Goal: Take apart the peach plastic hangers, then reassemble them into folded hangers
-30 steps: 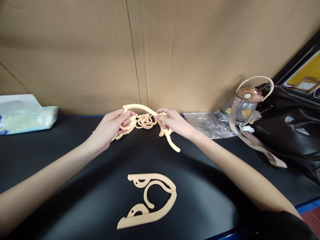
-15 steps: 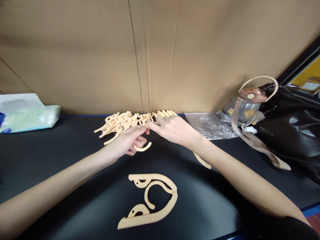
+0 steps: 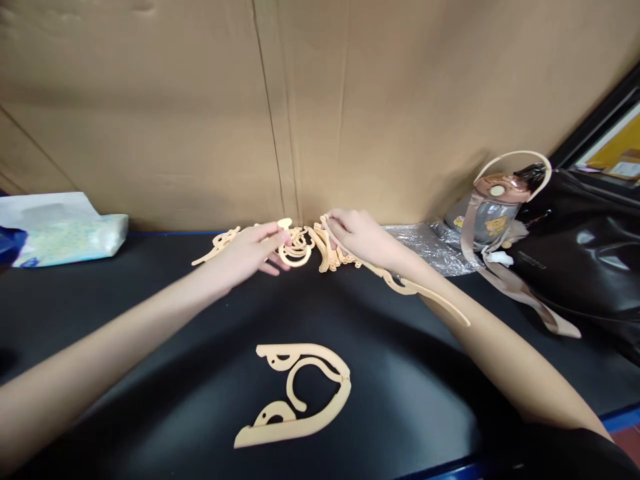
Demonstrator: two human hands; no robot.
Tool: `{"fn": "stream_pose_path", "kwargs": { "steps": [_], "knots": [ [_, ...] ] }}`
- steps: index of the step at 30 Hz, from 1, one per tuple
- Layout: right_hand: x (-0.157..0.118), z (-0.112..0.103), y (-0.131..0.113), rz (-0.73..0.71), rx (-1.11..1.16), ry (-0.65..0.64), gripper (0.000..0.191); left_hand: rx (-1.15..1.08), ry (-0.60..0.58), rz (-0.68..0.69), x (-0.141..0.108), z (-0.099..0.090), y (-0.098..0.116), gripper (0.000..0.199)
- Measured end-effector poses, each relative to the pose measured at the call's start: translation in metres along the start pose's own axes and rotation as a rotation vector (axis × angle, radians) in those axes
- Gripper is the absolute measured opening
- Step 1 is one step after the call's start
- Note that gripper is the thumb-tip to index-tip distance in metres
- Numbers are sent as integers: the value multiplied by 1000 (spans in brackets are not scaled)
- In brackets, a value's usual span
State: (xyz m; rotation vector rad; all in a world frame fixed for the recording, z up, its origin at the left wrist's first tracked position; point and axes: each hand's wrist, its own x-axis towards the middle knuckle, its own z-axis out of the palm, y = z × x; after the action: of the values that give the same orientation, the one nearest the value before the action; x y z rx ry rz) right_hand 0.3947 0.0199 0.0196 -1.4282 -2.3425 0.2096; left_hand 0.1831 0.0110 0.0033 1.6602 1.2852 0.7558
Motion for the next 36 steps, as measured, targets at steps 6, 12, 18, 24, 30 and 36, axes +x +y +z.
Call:
{"fn": "stream_pose_path", "kwargs": {
  "steps": [6, 12, 18, 24, 30, 36],
  "knots": [
    [-2, -8, -5, 172, 669, 5, 29, 118, 89, -123, 68, -26, -17, 32],
    [8, -7, 7, 313, 1013, 164, 11, 131, 191, -123, 75, -20, -30, 32],
    [12, -2, 13, 358, 1197, 423, 13, -146, 44, -96, 48, -19, -14, 56],
    [14, 6, 26, 247, 356, 395, 8, -382, -165, -143, 14, -19, -7, 31],
    [2, 9, 7, 20, -309, 137, 10, -376, -59, -157, -1, -1, -9, 16],
    [-13, 28, -30, -193, -532, -112, 19, -338, -58, -174, -6, 18, -9, 17]
  ]
}}
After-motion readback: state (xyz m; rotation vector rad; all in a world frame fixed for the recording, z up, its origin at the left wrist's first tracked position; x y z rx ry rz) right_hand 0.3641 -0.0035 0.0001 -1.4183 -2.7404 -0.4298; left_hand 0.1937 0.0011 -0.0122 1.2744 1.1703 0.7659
